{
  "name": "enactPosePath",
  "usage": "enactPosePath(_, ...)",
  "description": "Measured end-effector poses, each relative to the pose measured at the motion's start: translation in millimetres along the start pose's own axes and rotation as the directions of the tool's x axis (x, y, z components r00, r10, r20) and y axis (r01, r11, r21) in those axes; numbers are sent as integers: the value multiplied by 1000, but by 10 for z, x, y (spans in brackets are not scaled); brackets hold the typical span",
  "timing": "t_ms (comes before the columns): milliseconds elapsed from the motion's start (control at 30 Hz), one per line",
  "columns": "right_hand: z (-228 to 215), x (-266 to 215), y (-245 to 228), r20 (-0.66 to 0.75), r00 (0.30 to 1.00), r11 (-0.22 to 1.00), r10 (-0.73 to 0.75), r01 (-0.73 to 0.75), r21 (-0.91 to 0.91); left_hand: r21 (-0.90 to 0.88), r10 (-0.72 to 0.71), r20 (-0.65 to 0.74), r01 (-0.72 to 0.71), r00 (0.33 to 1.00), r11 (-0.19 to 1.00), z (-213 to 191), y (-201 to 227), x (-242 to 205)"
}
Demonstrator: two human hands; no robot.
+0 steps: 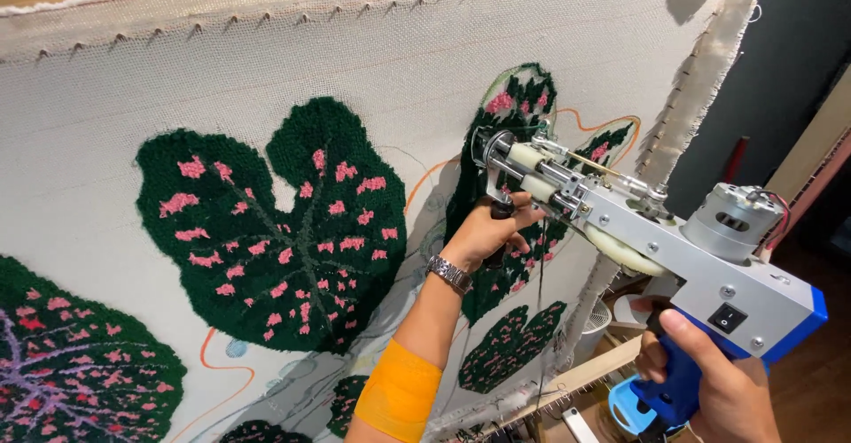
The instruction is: Using a tufting gun to create a leaf design on a rug canvas.
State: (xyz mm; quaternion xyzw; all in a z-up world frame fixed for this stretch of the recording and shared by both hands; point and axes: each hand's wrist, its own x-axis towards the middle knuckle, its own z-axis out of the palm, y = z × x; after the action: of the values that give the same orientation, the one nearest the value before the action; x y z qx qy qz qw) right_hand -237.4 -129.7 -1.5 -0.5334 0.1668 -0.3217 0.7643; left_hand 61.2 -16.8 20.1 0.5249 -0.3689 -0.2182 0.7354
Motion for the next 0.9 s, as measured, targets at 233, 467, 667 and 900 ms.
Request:
enactPosePath(233,-283,-275,-52,-30,999,998,-38,39,55,29,-63,183,59,981,998,261,-22,-219)
enactPosePath(467,-1196,-188,469,161,986,945,-34,-20,327,246,-90,171,46,981,968,582,314,-406)
enactPosePath(667,-1492,-248,707,81,997,955,-6,-18,296,219,280,-56,-261,959,940,381,270,-533)
enactPosePath(900,-1764,-303,937,165,986,919,-23,-44,391,915,826,-98,-277,555,294,-1,564,-483)
